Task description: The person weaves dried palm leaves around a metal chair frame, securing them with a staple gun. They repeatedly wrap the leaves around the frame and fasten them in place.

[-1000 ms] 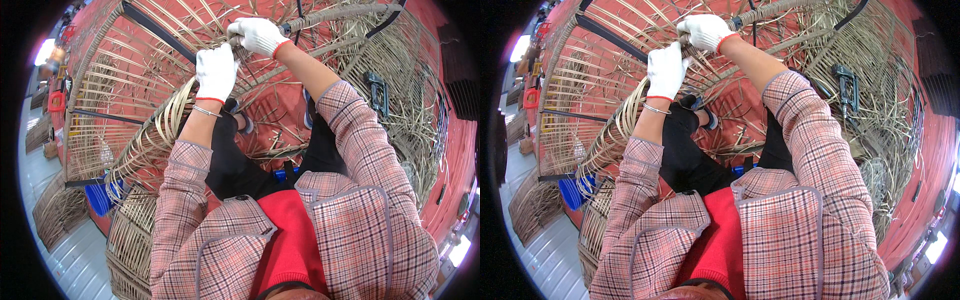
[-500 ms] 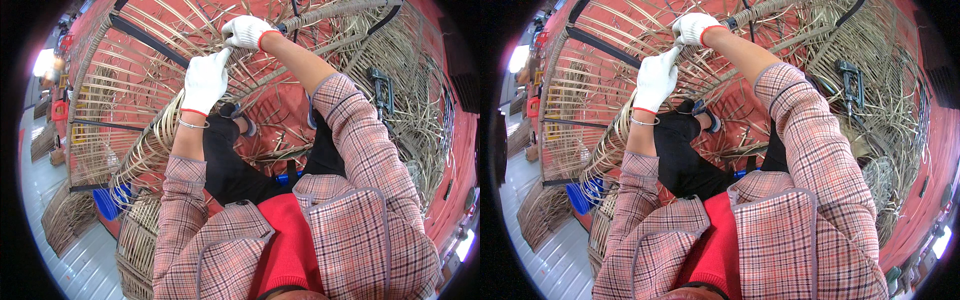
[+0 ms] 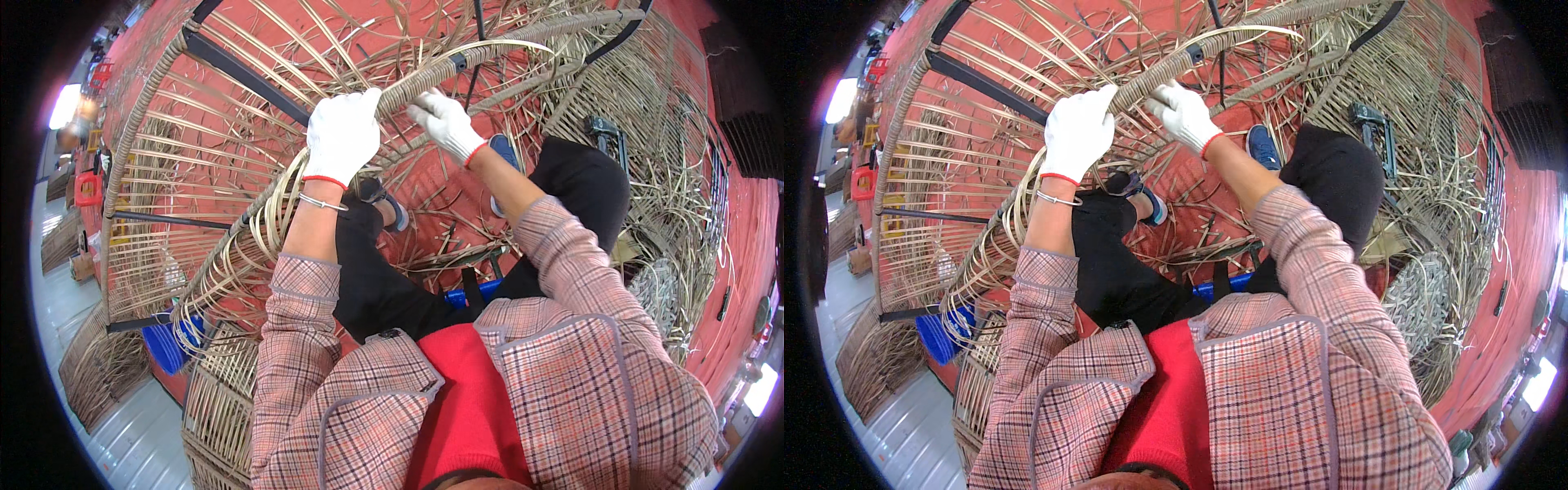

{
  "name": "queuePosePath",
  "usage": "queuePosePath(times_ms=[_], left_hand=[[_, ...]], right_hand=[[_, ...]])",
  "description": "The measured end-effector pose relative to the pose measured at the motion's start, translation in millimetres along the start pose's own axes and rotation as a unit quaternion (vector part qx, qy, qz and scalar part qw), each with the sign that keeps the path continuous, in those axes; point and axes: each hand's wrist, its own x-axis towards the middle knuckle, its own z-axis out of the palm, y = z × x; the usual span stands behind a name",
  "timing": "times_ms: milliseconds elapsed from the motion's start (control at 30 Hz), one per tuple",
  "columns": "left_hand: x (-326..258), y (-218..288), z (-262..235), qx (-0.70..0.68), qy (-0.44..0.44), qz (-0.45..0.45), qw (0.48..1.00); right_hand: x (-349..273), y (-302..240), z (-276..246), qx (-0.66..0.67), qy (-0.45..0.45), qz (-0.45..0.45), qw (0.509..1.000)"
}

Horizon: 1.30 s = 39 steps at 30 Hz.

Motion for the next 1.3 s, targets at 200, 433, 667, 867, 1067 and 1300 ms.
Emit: queuePosePath(times_ms=[200,433,667,867,1067,1300], left_hand=[[-1,2,2,-0.029,-0.001,0.008,1.0],[2,-4,4,-0.052,0.031,0.024,0.998],[3,-6,8,-0.062,0.045,0.017,0.997],[6,-5,5,-0.049,-0.048,-0.05,0.996],[4,-6,7,-0.038,-0.039,-0.045,0.998],[4,-4,9,-0.061,-0.025,-0.03,0.997]], right_hand=[[26,32,42,0.252,-0.027,-0.127,0.959],[24,40,18,-0.244,-0.027,-0.177,0.953],[-13,17,21,-0.351,0.03,-0.143,0.925],[-26,-20,-2,-0.425,-0.009,-0.162,0.89],[-19,-34,-8,-0.482,-0.027,-0.179,0.858],[-26,-7,-8,-0.336,0.071,-0.174,0.923]])
